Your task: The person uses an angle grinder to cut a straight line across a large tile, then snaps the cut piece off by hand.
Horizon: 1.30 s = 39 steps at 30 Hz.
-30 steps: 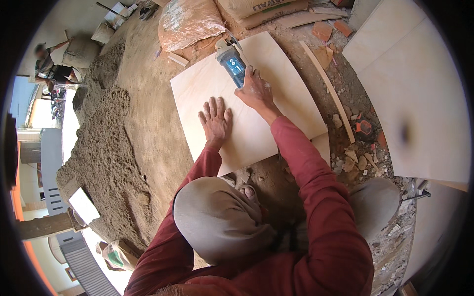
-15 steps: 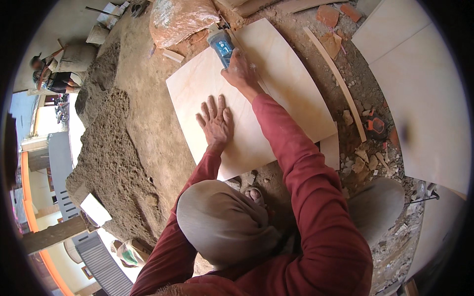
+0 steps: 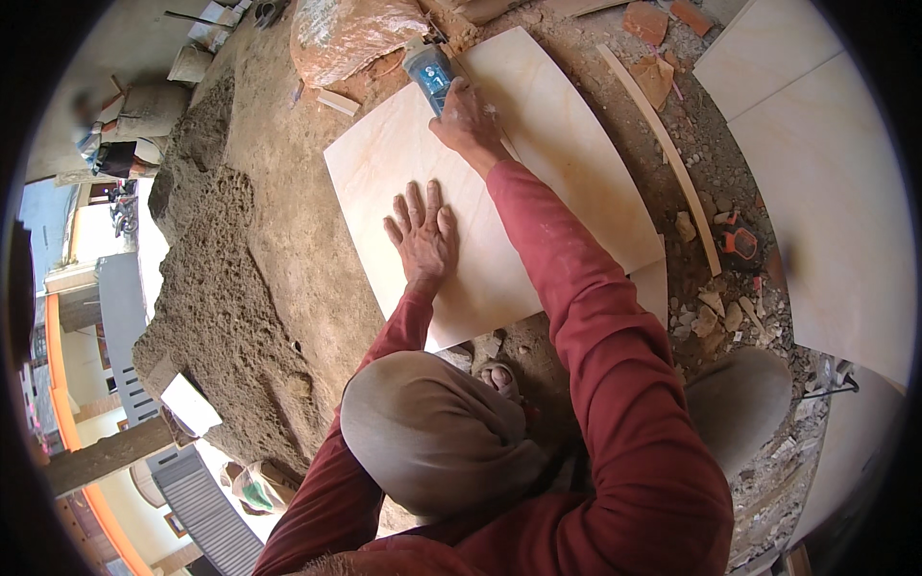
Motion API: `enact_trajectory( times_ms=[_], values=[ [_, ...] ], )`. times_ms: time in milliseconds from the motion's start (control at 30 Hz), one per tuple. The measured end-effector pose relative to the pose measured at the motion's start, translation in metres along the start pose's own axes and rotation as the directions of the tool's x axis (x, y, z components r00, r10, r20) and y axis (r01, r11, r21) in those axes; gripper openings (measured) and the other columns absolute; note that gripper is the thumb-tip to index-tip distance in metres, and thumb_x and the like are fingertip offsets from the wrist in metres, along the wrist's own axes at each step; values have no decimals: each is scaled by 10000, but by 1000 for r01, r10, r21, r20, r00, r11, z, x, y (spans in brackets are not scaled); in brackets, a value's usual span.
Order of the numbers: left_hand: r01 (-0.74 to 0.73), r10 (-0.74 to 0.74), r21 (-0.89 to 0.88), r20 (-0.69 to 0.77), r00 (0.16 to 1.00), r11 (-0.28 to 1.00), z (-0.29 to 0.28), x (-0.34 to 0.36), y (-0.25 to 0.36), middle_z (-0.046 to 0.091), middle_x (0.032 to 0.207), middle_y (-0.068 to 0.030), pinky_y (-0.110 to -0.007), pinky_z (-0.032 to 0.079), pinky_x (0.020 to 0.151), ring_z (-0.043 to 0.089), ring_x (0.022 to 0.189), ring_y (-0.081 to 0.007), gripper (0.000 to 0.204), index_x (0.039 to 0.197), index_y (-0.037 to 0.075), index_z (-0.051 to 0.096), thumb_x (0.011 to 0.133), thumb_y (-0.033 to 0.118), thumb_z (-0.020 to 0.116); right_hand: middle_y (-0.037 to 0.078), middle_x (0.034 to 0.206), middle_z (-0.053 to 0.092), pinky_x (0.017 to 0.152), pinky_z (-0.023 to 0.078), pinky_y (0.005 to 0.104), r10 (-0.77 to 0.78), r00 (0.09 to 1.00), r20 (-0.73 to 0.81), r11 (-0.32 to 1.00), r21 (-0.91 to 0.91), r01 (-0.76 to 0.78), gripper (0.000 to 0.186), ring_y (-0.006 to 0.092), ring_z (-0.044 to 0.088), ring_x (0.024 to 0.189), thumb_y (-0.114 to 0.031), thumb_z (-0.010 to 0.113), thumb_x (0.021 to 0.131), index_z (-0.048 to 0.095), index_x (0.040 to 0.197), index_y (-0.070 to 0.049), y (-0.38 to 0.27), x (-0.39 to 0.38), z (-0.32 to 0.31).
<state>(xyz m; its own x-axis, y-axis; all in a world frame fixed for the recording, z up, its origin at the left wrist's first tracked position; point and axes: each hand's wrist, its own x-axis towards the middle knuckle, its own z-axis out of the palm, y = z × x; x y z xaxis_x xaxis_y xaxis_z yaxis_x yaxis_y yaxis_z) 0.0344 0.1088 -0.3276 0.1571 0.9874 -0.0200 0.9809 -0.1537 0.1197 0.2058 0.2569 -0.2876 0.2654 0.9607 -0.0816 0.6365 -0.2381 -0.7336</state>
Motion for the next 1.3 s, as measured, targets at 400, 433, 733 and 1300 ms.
enact_trajectory(
  times_ms=[400,433,733,1300],
  values=[
    [6,-6,23,-9,1000,1000,3,0,-2,183,1778,-110,-601,4,1304,122,1636,-392,601,1693,288,292,1133,503,252,271,1451,545,1098,479,583,-7,999,33,1000,-4,7,785,456,594,1306,-309,728,872,399,1519,-9,0,0,0],
    [5,-5,20,-10,1000,1000,3,0,-2,182,1779,-110,-601,3,1305,122,1637,-391,602,1693,287,292,1132,503,253,269,1454,543,1103,475,583,-8,1000,29,1000,-2,9,784,455,591,1311,-309,727,872,399,1518,-8,0,0,1],
    [5,-4,13,-20,1000,1000,3,-1,-2,194,1776,-110,-600,-2,1304,127,1636,-390,601,1691,281,298,1132,498,262,258,1481,519,1129,453,582,18,999,43,1000,-6,-18,779,460,577,1330,-305,707,870,394,1522,-15,-1,2,3],
    [2,-2,13,-20,1000,1000,4,0,-4,198,1774,-111,-608,1,1304,131,1635,-391,598,1690,283,299,1130,494,271,258,1435,548,1108,473,585,22,998,53,1000,-19,-21,762,468,592,1304,-312,713,864,415,1496,-10,-2,3,2]
  ],
)
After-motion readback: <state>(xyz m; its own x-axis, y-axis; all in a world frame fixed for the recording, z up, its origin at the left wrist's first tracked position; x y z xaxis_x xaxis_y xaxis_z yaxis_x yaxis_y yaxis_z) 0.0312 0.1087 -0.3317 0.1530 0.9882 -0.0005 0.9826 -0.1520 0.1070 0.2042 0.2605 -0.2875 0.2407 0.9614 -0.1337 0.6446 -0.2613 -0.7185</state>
